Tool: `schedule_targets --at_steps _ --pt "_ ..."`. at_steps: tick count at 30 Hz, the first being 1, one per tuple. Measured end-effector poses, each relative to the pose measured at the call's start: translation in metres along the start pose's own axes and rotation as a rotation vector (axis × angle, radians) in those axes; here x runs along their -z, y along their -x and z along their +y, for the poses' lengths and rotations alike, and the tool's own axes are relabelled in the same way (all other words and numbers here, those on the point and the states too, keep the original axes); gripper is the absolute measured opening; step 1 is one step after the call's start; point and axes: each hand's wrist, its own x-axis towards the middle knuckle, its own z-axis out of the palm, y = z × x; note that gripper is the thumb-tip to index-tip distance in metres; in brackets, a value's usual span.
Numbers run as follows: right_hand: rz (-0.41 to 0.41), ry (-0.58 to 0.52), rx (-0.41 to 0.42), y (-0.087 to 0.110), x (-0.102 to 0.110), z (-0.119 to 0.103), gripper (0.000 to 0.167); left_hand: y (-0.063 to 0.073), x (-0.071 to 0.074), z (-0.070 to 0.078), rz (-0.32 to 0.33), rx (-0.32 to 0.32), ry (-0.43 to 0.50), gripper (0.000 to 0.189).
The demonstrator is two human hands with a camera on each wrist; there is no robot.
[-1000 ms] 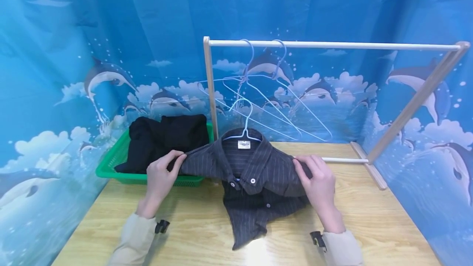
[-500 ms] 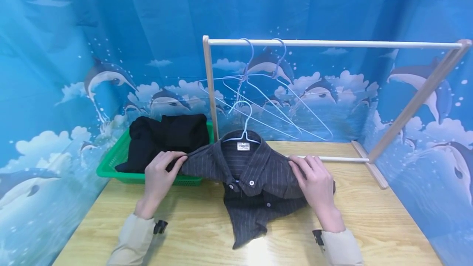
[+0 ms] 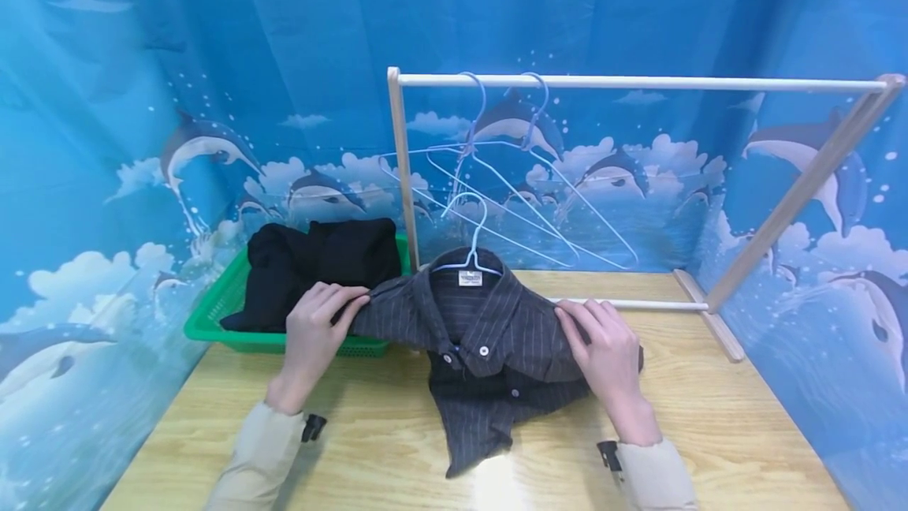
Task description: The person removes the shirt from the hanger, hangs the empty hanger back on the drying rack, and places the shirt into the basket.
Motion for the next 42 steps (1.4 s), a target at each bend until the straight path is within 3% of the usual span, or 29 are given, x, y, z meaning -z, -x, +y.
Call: schedule_targets --at_steps 6,14,18,23,28,32,37,42 --pt "0.005 -0.015 -0.010 0.000 0.001 0.001 0.038 -0.010 -0.003 0.008 -0.034 -0.072 -0.057 0.013" --pt "0.012 -0.015 -0.005 0.002 0.001 0.003 0.010 -0.018 -0.011 0.019 -0.120 -0.154 -0.110 0.013" --pt "0.024 -0.016 0.008 0.002 -0.001 0.002 0.009 -0.021 -0.018 0.026 -0.129 -0.179 -0.117 0.013" --pt "0.031 -0.025 0.024 0.002 -0.004 0.001 0.019 -0.028 -0.028 0.037 -0.114 -0.184 -0.114 0.012" --pt "0.052 -0.037 0.019 0.004 -0.006 -0.001 0.012 -0.036 -0.038 0.049 -0.112 -0.180 -0.085 0.010" --pt "0.074 -0.067 -0.032 0.005 -0.006 -0.002 0.006 -0.041 -0.042 0.056 -0.119 -0.161 -0.061 0.009" --pt "0.118 -0.106 -0.089 0.004 -0.001 0.000 0.004 -0.049 -0.036 0.055 -0.141 -0.125 -0.033 0.014" --pt "0.155 -0.124 -0.126 0.001 0.007 0.005 0.015 -0.051 -0.023 0.040 -0.119 -0.086 -0.011 0.021"
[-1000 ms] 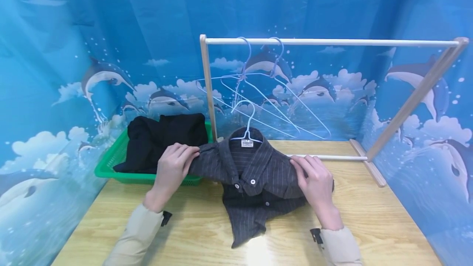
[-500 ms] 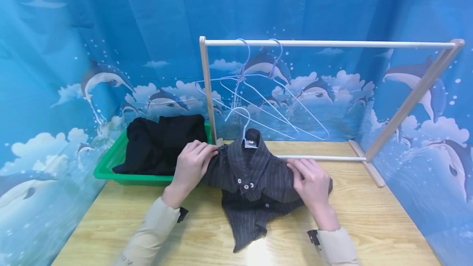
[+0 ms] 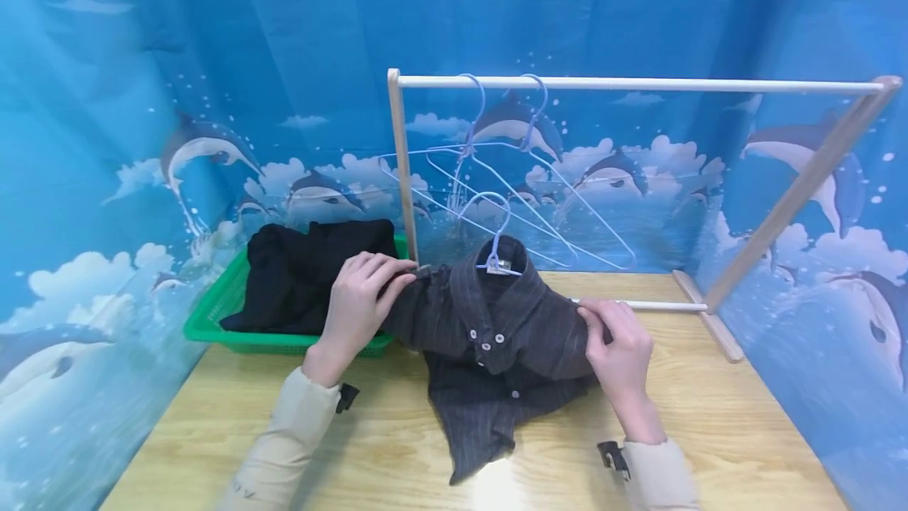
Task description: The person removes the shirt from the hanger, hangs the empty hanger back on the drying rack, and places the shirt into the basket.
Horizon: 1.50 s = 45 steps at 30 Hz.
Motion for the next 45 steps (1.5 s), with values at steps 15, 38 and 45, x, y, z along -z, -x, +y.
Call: schedule_targets --at_steps 15,38,45 --pt "0.066 0.001 -0.090 -0.007 0.011 0.008 0.025 0.024 0.027 -0.044 0.030 0.030 -0.023 0.020" --pt "0.042 -0.024 -0.046 -0.005 0.006 0.006 0.012 0.021 0.020 -0.029 -0.286 -0.006 0.081 0.042" --pt "0.063 -0.054 -0.068 -0.006 0.008 0.006 0.026 0.022 0.023 -0.036 -0.178 0.041 0.088 0.027"
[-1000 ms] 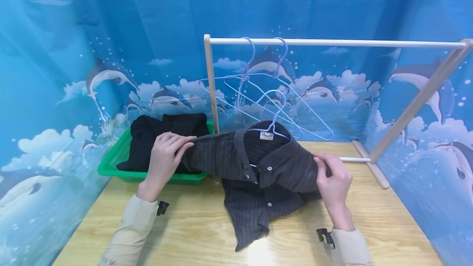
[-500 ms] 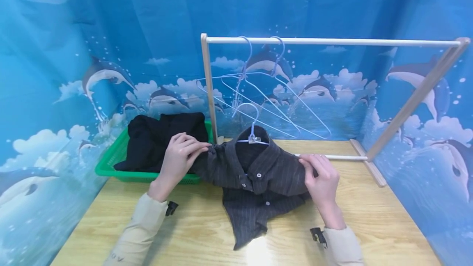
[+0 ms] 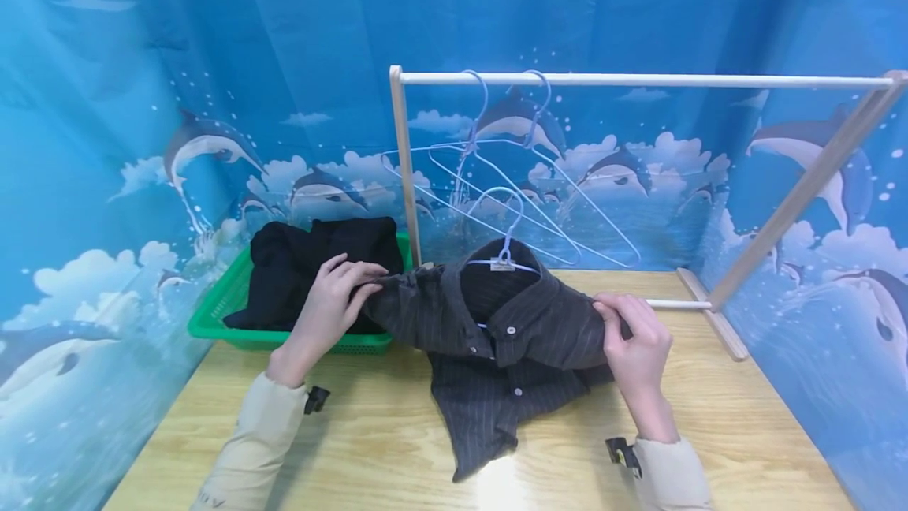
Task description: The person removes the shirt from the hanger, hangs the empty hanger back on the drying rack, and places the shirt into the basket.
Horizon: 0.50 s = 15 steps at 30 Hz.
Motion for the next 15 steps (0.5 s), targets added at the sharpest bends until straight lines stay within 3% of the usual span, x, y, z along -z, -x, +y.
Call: schedule_targets --at_steps 4,9,15 --pt "-0.009 -0.014 0.020 0.001 -0.002 -0.002 0.031 -0.003 -0.002 0.003 0.047 -0.042 -0.005 0.016" --pt "-0.069 -0.015 0.052 0.004 -0.009 -0.009 0.002 -0.007 -0.011 0.017 0.077 -0.113 -0.030 0.019" --pt "-0.097 0.001 0.099 0.007 -0.016 -0.016 0.012 -0.012 -0.030 0.039 0.168 -0.155 0.052 0.014"
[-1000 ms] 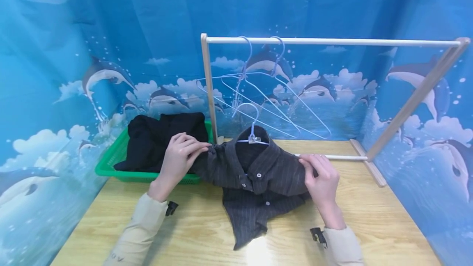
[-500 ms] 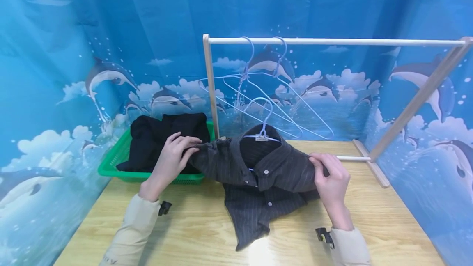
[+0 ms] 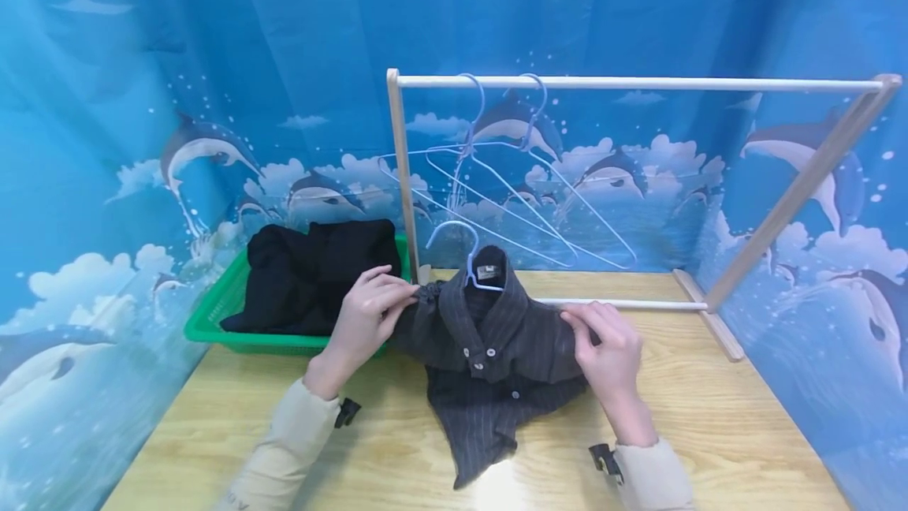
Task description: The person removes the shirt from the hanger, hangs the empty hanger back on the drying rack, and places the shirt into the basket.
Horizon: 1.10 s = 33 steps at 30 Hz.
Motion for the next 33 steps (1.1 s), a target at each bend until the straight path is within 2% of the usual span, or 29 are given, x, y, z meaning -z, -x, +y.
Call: schedule_targets --at_steps 3,7,9,13,17,21,25,27,31,33 --pt "-0.008 -0.009 0.011 0.001 -0.001 0.000 0.003 -0.005 -0.010 0.011 0.060 0.020 0.078 0.012" --pt "0.004 -0.058 -0.025 -0.001 0.002 0.002 0.024 -0.011 -0.016 0.017 0.112 0.081 0.180 0.008" --pt "0.004 -0.077 -0.059 -0.003 0.006 0.003 0.022 -0.013 -0.015 0.017 0.104 0.105 0.217 0.007" --pt "0.032 -0.022 -0.178 -0.008 0.021 0.007 0.005 -0.013 -0.008 0.011 0.083 0.139 0.262 0.008" --pt "0.087 0.081 -0.325 -0.012 0.038 0.018 0.004 -0.009 0.002 0.000 0.098 0.187 0.306 0.009" --pt "0.031 0.132 -0.389 -0.014 0.046 0.026 0.006 -0.007 0.007 -0.007 0.075 0.229 0.338 0.009" --pt "-0.026 0.154 -0.360 -0.016 0.045 0.022 0.007 -0.007 0.007 -0.007 0.058 0.260 0.329 0.011" --pt "0.004 0.148 -0.315 -0.019 0.044 0.014 0.012 -0.007 0.007 -0.005 0.067 0.273 0.319 0.011" --pt "0.088 0.136 -0.178 -0.026 0.039 -0.007 0.014 -0.005 0.006 -0.002 0.083 0.298 0.304 0.010" --pt "0.106 0.126 -0.105 -0.028 0.035 -0.019 0.021 -0.004 0.006 -0.001 0.081 0.310 0.300 0.010"
